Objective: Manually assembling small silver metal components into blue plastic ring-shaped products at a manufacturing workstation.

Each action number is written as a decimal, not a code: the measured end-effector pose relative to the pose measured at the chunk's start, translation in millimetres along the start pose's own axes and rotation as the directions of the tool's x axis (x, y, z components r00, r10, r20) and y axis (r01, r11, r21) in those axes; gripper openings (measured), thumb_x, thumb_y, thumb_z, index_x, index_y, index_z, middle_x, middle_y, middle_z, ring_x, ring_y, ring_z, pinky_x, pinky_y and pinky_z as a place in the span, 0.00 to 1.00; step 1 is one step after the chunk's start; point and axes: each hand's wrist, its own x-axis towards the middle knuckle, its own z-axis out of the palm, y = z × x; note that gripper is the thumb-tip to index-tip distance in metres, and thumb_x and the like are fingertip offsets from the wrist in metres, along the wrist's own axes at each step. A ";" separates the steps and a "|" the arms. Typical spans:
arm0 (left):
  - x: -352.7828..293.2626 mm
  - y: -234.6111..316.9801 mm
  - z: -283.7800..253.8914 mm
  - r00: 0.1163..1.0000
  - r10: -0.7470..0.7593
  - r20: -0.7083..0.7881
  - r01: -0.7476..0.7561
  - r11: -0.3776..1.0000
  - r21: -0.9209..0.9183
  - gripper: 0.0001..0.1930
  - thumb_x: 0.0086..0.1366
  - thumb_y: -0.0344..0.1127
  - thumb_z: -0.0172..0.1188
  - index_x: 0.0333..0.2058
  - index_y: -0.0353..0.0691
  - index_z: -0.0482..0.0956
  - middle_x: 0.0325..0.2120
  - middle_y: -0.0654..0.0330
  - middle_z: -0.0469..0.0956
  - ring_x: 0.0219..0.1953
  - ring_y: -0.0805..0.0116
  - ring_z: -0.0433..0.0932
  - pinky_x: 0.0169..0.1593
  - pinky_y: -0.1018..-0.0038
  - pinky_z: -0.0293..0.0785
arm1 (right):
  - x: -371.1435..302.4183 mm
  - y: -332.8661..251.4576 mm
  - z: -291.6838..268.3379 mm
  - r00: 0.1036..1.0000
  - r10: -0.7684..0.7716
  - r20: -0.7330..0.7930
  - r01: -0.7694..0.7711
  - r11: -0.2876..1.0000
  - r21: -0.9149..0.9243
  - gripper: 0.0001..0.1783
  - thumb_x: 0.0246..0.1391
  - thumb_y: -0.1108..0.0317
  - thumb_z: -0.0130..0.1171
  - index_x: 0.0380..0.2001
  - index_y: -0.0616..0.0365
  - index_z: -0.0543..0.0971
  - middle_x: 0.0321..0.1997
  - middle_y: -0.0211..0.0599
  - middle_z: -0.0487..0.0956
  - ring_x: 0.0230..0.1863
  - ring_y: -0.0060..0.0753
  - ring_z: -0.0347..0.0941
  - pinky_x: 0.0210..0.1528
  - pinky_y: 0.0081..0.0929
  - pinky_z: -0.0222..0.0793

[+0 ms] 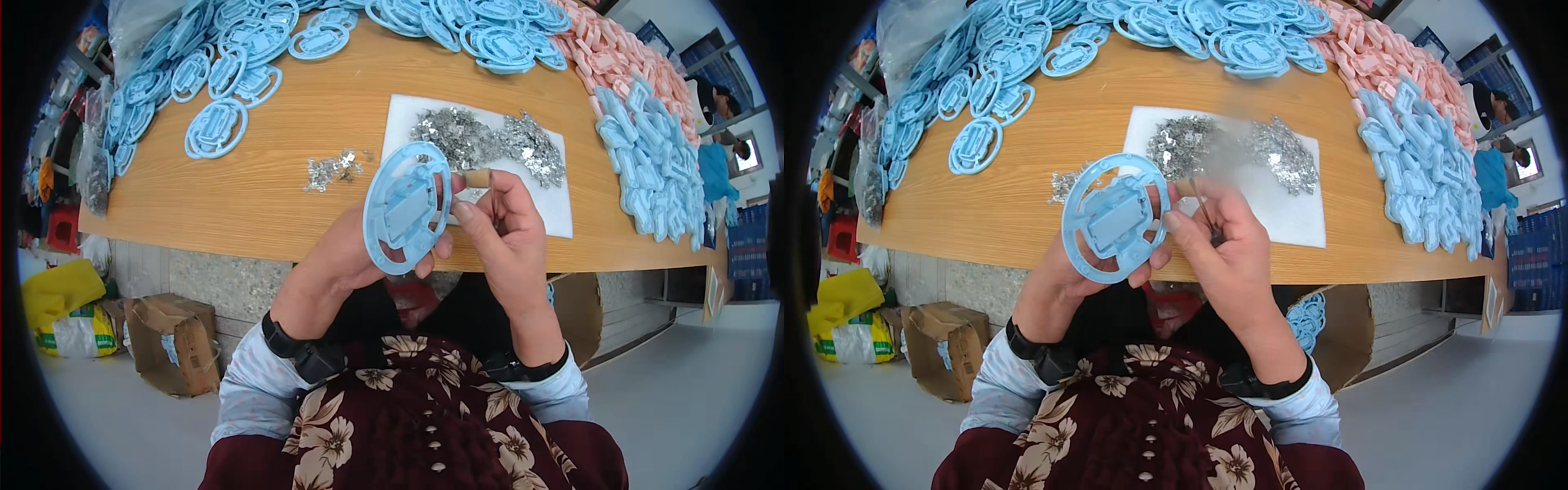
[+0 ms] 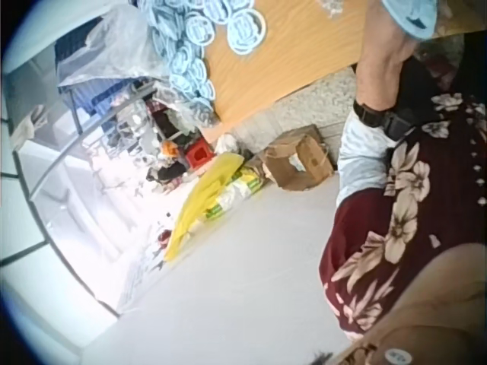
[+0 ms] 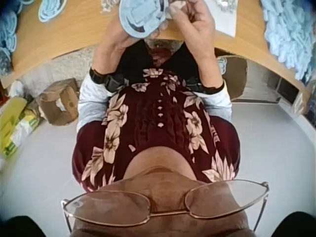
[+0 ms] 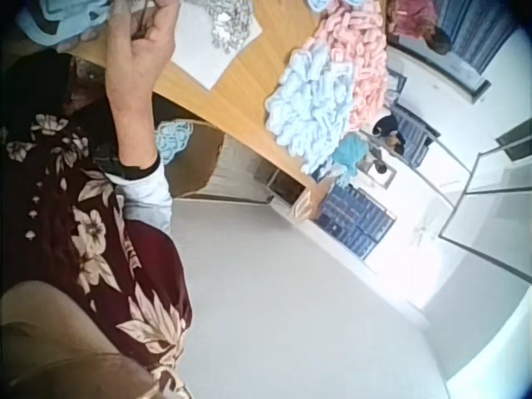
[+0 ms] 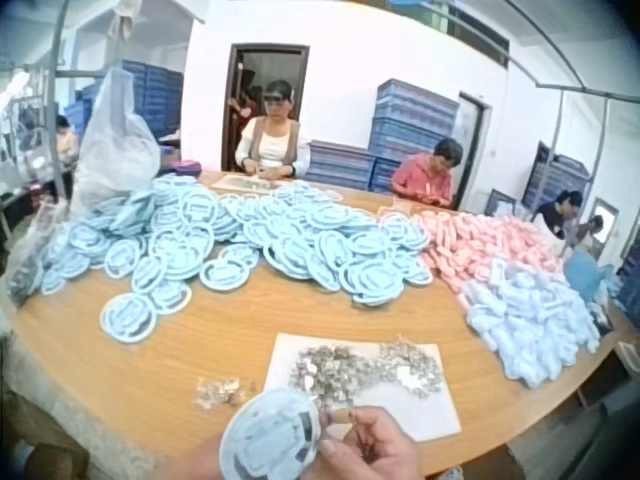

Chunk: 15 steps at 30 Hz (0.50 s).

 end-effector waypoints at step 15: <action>-4.9 -9.5 -3.3 0.997 -0.033 0.069 0.048 0.973 -0.225 0.22 0.73 0.42 0.55 0.59 0.35 0.70 0.43 0.52 0.78 0.34 0.65 0.82 0.26 0.75 0.80 | 10.2 19.7 8.1 0.994 0.072 -0.079 -0.076 0.996 -0.051 0.18 0.58 0.73 0.67 0.51 0.65 0.77 0.25 0.20 0.72 0.28 0.08 0.69 0.30 0.13 0.67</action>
